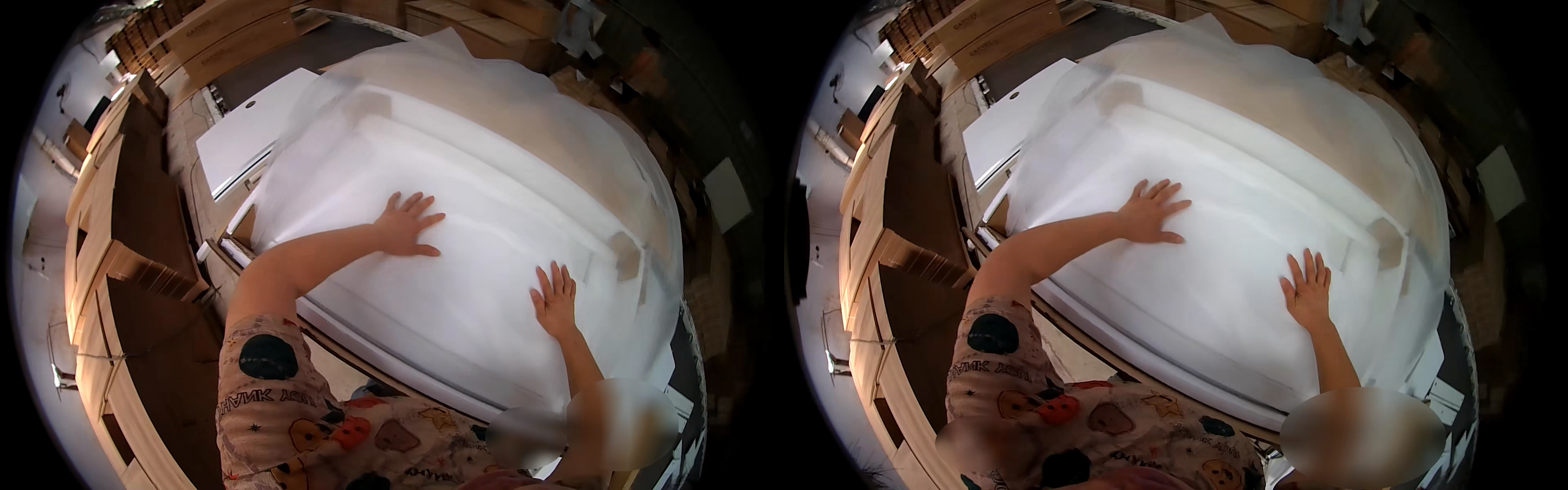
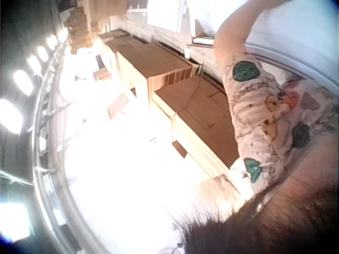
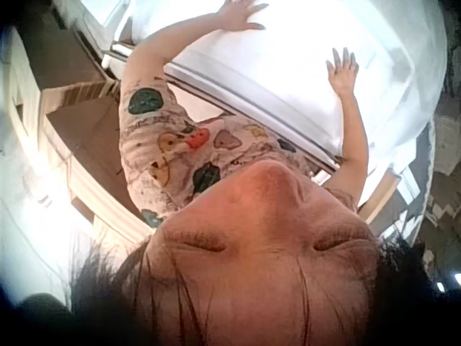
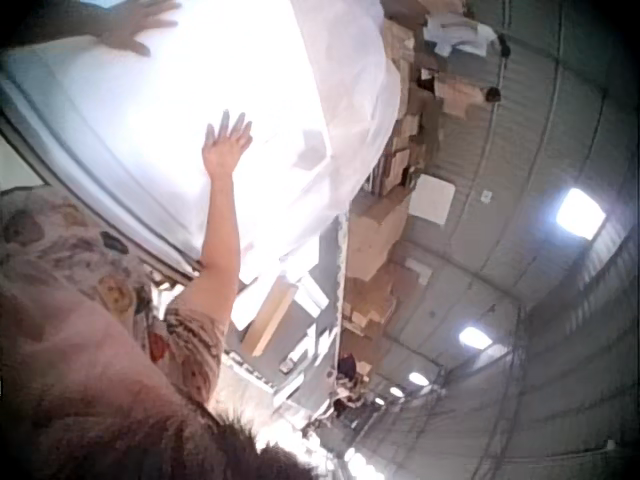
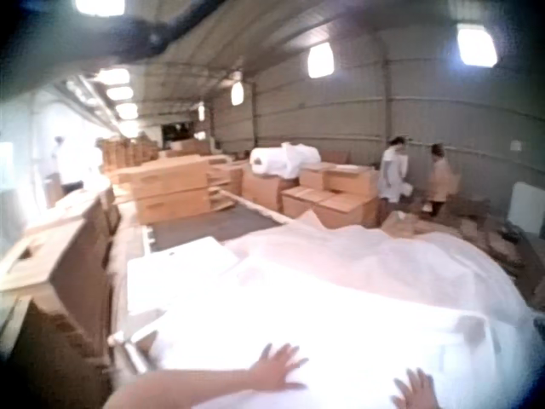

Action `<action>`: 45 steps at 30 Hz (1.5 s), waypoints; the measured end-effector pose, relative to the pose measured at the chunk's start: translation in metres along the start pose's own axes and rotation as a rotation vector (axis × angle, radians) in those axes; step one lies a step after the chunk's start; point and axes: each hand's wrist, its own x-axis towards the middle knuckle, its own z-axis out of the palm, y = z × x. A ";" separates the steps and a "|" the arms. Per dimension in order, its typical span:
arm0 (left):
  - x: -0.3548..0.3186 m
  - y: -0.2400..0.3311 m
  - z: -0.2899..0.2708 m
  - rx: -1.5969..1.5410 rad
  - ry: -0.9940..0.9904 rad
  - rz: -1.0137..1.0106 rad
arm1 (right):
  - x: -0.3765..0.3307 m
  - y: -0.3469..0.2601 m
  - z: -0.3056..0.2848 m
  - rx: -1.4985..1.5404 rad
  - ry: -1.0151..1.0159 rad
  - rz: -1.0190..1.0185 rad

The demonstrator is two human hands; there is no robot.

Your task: The person packs white furniture panels and smaller components into a large cardboard box. They place protective white paper and plastic sheets between the panels and arrange the parts to fit inside the box.

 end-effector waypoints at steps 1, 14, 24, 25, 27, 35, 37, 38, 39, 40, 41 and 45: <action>0.006 -0.011 -0.004 0.007 0.060 0.050 | -0.001 0.002 -0.002 0.005 -0.021 0.019; 0.043 -0.026 0.017 0.143 0.078 -0.214 | -0.117 -0.096 -0.205 0.330 0.115 0.389; 0.052 0.002 -0.017 -0.017 -0.117 -0.172 | -0.369 -0.135 -0.192 0.042 0.787 1.269; 0.052 0.015 -0.028 -0.091 -0.146 -0.093 | -0.395 -0.136 -0.189 0.001 0.760 1.282; 0.035 0.079 -0.044 -0.366 0.025 0.025 | -0.435 -0.133 -0.188 -0.013 0.736 1.361; -0.122 0.355 -0.070 -0.765 0.107 0.272 | -0.583 -0.114 -0.183 0.185 0.327 1.539; -0.152 0.362 -0.003 -0.837 -0.207 0.220 | -0.620 -0.117 -0.175 0.564 0.076 1.639; -0.169 0.399 0.022 -0.870 -0.272 0.315 | -0.624 -0.122 -0.172 0.716 -0.027 1.632; -0.178 0.415 0.048 -0.851 -0.432 0.280 | -0.626 -0.128 -0.171 0.906 -0.080 1.633; -0.192 0.470 0.040 -0.984 -0.619 0.064 | -0.633 -0.141 -0.166 1.000 -0.043 1.599; -0.200 0.475 0.069 -0.985 -0.690 -0.056 | -0.631 -0.148 -0.162 1.106 -0.015 1.566; -0.235 0.481 0.136 -0.976 -0.781 -0.082 | -0.618 -0.177 -0.135 1.625 0.365 1.612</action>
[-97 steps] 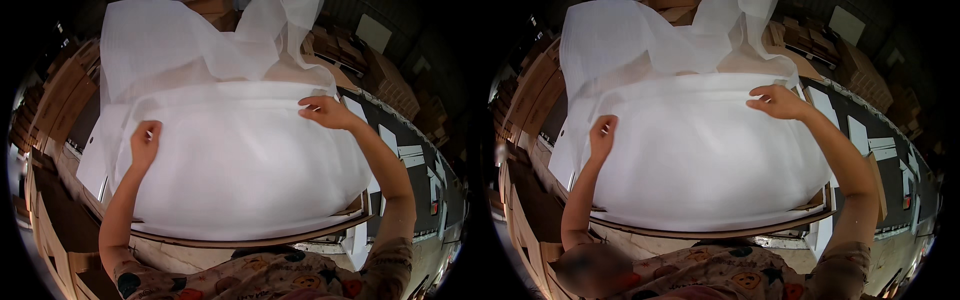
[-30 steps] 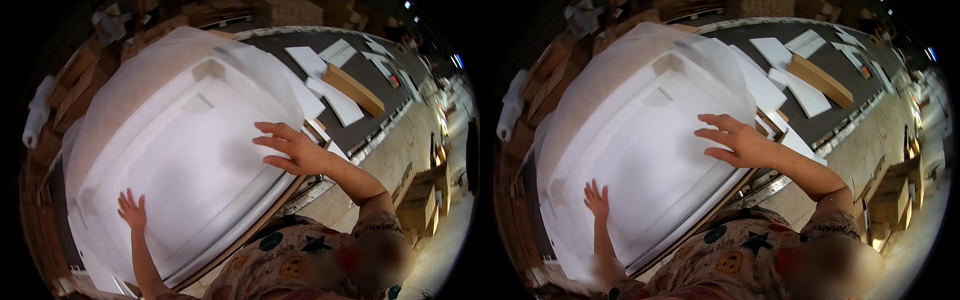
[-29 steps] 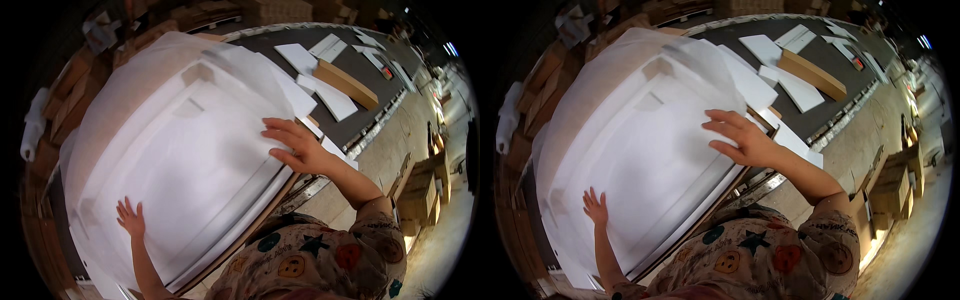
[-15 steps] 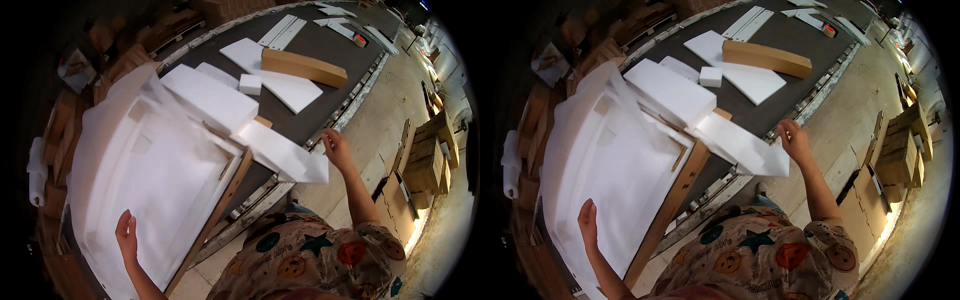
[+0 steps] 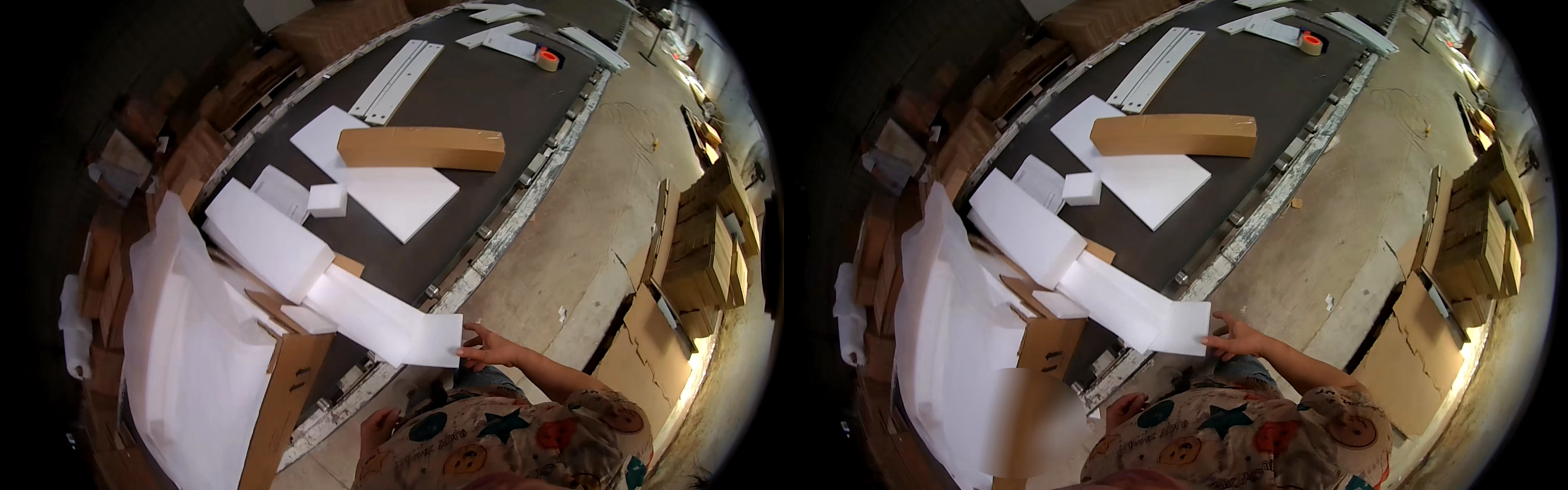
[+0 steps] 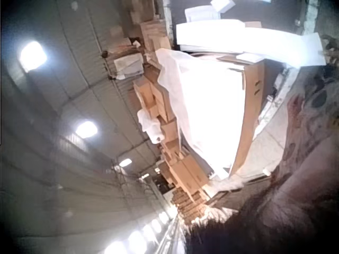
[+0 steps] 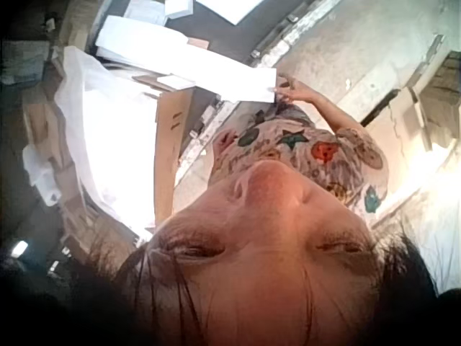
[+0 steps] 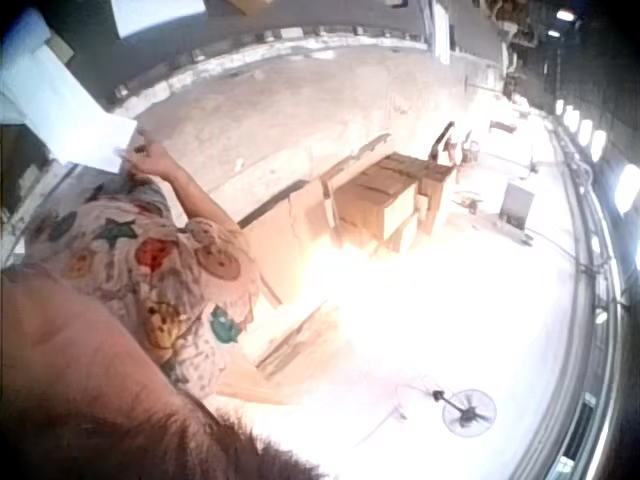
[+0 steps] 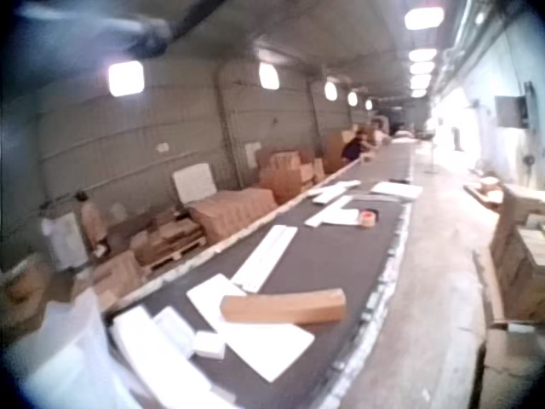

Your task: The person packs white furniture panels and smaller components into a large cardboard box. They place protective white paper and plastic sheets between the panels and arrange the parts to fit inside the box.

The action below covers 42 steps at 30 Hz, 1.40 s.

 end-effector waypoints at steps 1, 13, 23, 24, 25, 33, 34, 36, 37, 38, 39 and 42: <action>-0.005 0.004 0.005 0.016 0.001 -0.002 | 0.005 0.004 0.009 0.095 -0.001 -0.038; -0.080 -0.097 0.016 -0.337 0.423 -0.018 | 0.053 -0.015 0.049 0.199 0.084 -0.130; -0.186 -0.237 -0.029 -0.171 0.670 0.131 | 0.041 0.119 0.061 0.642 0.207 -0.054; -0.200 -0.257 -0.039 -0.179 0.680 0.126 | 0.042 0.144 0.070 0.613 0.214 0.035; -0.221 -0.271 -0.058 -0.117 0.656 0.089 | 0.045 0.171 0.086 0.595 0.222 0.118; -0.350 -0.427 -0.169 -0.871 1.006 -0.047 | -0.049 0.152 0.436 -0.536 -0.494 0.009; -0.360 -0.443 -0.191 -0.953 1.078 -0.025 | -0.054 0.140 0.467 -0.600 -0.606 -0.030; -0.371 -0.476 -0.236 -1.116 1.208 0.023 | -0.077 0.100 0.535 -0.706 -0.801 -0.050; -0.379 -0.480 -0.264 -1.191 1.228 0.060 | -0.094 0.074 0.570 -0.727 -0.899 -0.035; -0.387 -0.483 -0.291 -1.267 1.245 0.096 | -0.107 0.050 0.602 -0.757 -0.979 -0.072; -0.391 -0.480 -0.322 -1.331 1.255 0.150 | -0.120 0.025 0.627 -0.779 -1.053 -0.128; -0.404 -0.491 -0.410 -1.402 1.242 0.227 | -0.135 -0.027 0.706 -0.725 -1.113 -0.336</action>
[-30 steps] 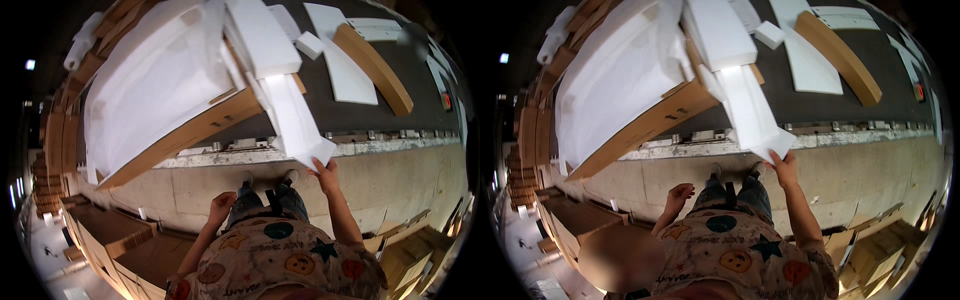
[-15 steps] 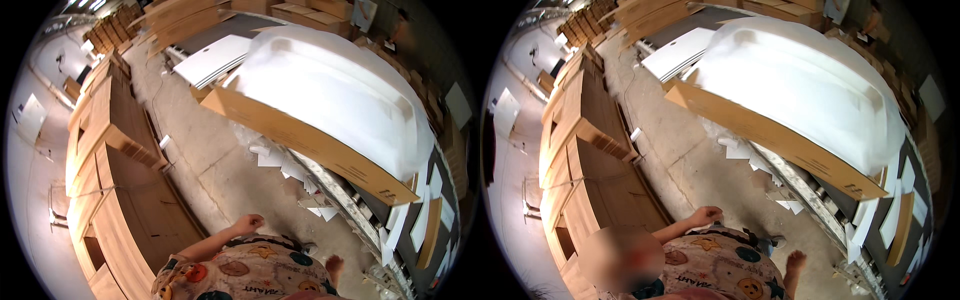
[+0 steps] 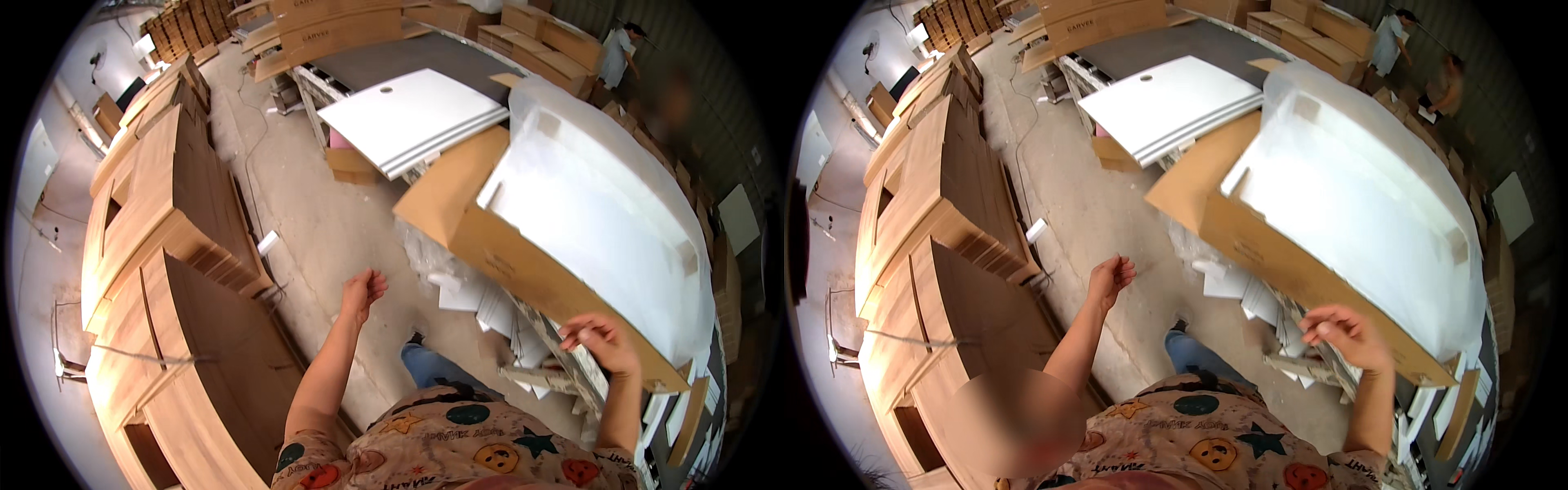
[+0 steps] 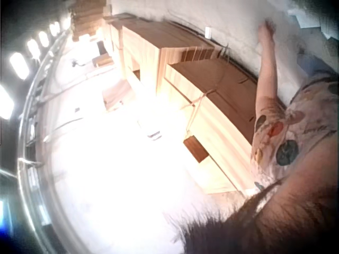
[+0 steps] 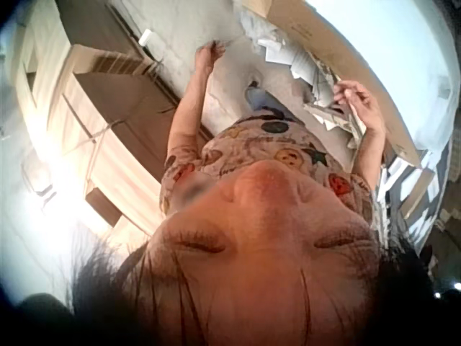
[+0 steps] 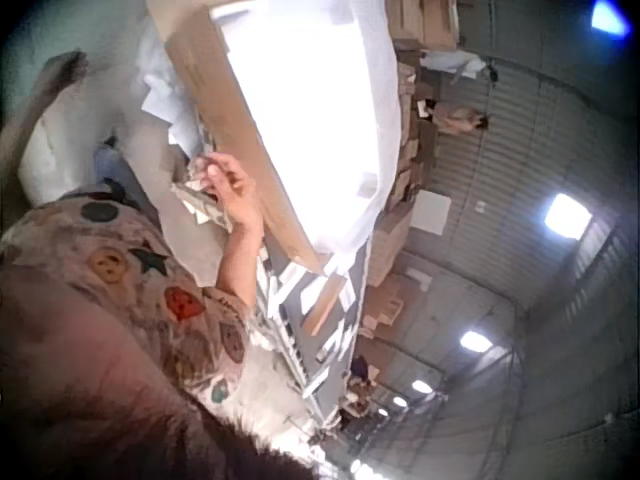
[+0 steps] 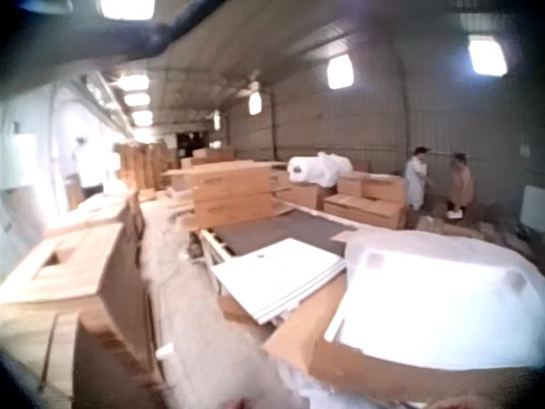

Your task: The person packs white furniture panels and smaller components into a large cardboard box. They place protective white paper and plastic sheets between the panels and arrange the parts to fit inside the box.

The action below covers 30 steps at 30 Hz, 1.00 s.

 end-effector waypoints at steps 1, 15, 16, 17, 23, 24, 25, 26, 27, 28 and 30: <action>0.019 0.021 0.005 0.009 -0.007 0.006 | 0.023 -0.028 -0.001 -0.070 -0.021 -0.055; 0.270 0.175 0.043 -0.211 0.019 -0.170 | 0.510 -0.130 -0.018 -0.953 -0.036 -0.257; 0.284 0.182 0.056 -0.227 -0.010 -0.185 | 0.544 -0.124 -0.025 -1.026 -0.024 -0.226; 0.297 0.183 0.064 -0.240 -0.029 -0.204 | 0.574 -0.113 -0.030 -1.091 -0.018 -0.188; 0.320 0.208 0.071 -0.147 0.056 -0.182 | 0.700 -0.061 -0.058 -1.303 0.360 -0.114; 0.325 0.217 0.059 -0.138 0.107 -0.171 | 0.714 -0.058 -0.060 -1.324 0.425 -0.114; 0.322 0.240 0.052 -0.142 0.089 -0.144 | 0.723 -0.052 -0.066 -1.346 0.495 -0.104; 0.320 0.265 0.045 -0.143 0.069 -0.118 | 0.731 -0.044 -0.073 -1.363 0.569 -0.091; 0.321 0.287 0.029 -0.120 0.013 -0.114 | 0.741 -0.029 -0.083 -1.325 0.607 -0.005; 0.327 0.305 0.012 -0.090 0.023 -0.104 | 0.754 -0.019 -0.083 -1.278 0.580 0.102; 0.348 0.323 -0.037 0.022 0.131 -0.122 | 0.779 -0.001 -0.071 -1.169 0.528 0.312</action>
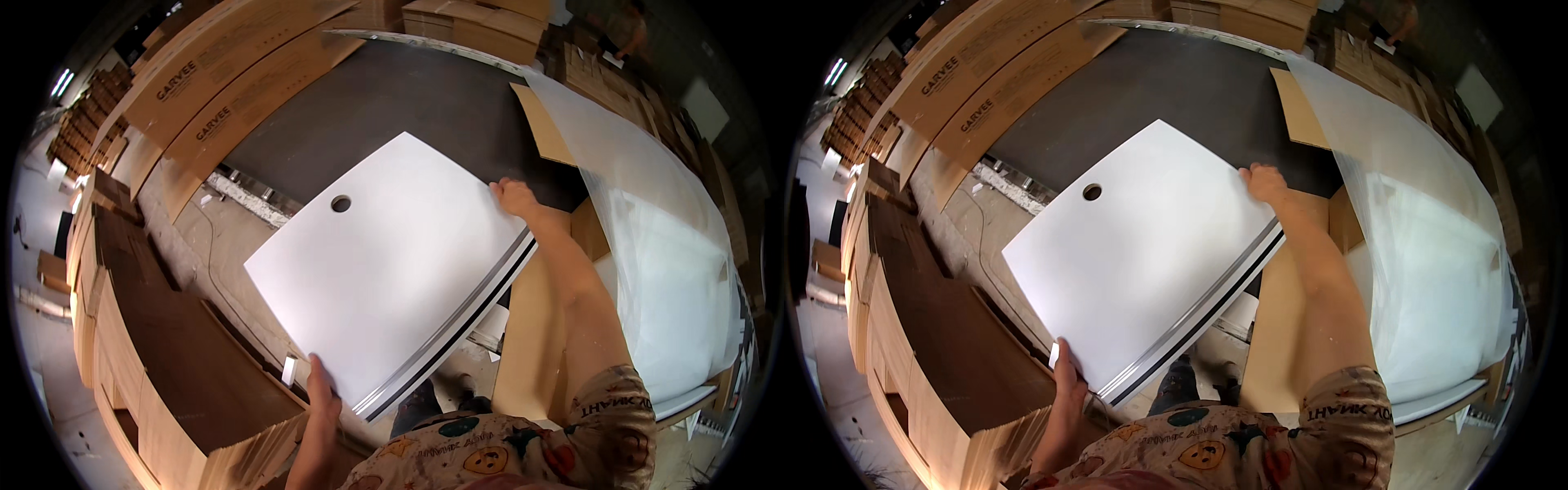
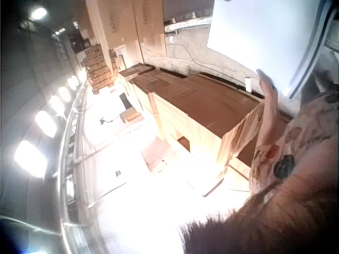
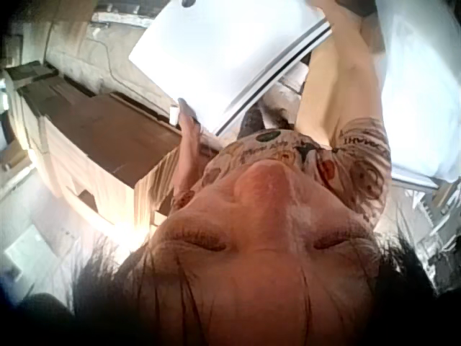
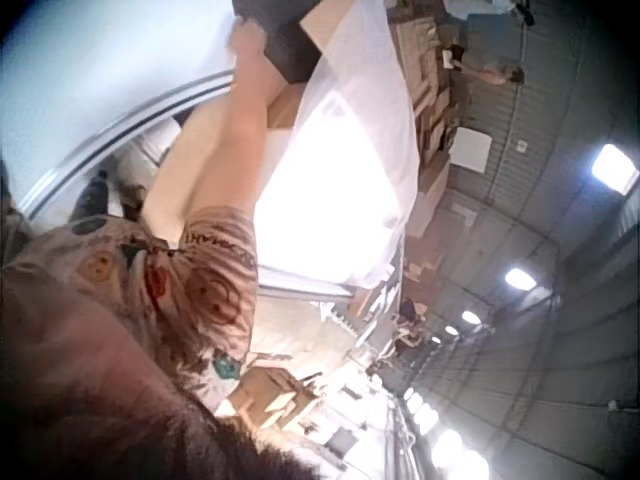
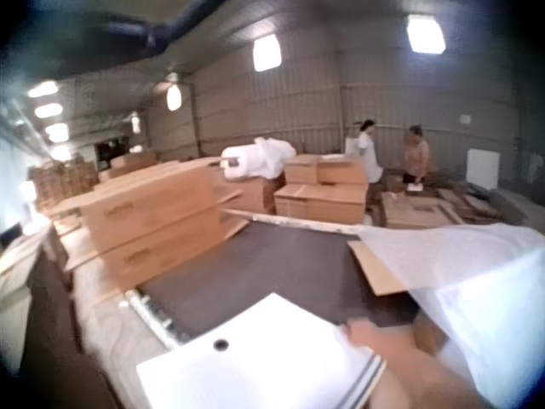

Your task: The person packs white furniture panels and smaller components into a large cardboard box. They place protective white paper and plastic sheets between the panels and arrange the parts to fit inside the box.

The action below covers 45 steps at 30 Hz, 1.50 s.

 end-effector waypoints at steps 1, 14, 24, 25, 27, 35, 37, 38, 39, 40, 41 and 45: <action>0.010 0.006 -0.013 0.074 0.089 -0.005 | 0.000 -0.005 0.015 -0.021 -0.027 -0.015; 0.106 -0.025 -0.079 0.128 0.163 -0.013 | -0.028 -0.064 0.003 0.392 -0.216 0.198; -0.052 0.009 -0.023 0.094 -0.200 0.243 | -0.176 -0.029 -0.133 0.573 0.099 0.055; -0.075 0.012 -0.017 0.081 -0.226 0.256 | -0.193 -0.011 -0.145 0.612 0.170 0.056; -0.111 0.021 0.002 0.077 -0.282 0.255 | -0.244 0.033 -0.184 0.656 0.242 0.105; -0.267 0.013 0.120 0.470 -0.510 0.446 | -0.479 0.268 -0.248 0.925 0.484 0.661; -0.289 -0.014 0.165 0.575 -0.465 0.530 | -0.521 0.363 -0.230 0.888 0.531 0.724; -0.309 -0.025 0.189 0.636 -0.604 0.472 | -0.542 0.399 -0.227 0.856 0.523 0.764; -0.334 -0.038 0.209 0.624 -0.651 0.425 | -0.558 0.426 -0.226 0.825 0.513 0.785; -0.347 -0.053 0.225 0.588 -0.711 0.387 | -0.573 0.458 -0.222 0.785 0.496 0.776; -0.359 -0.069 0.240 0.562 -0.770 0.343 | -0.586 0.487 -0.215 0.743 0.480 0.771; -0.370 -0.118 0.283 0.632 -0.850 0.229 | -0.607 0.544 -0.197 0.595 0.434 0.816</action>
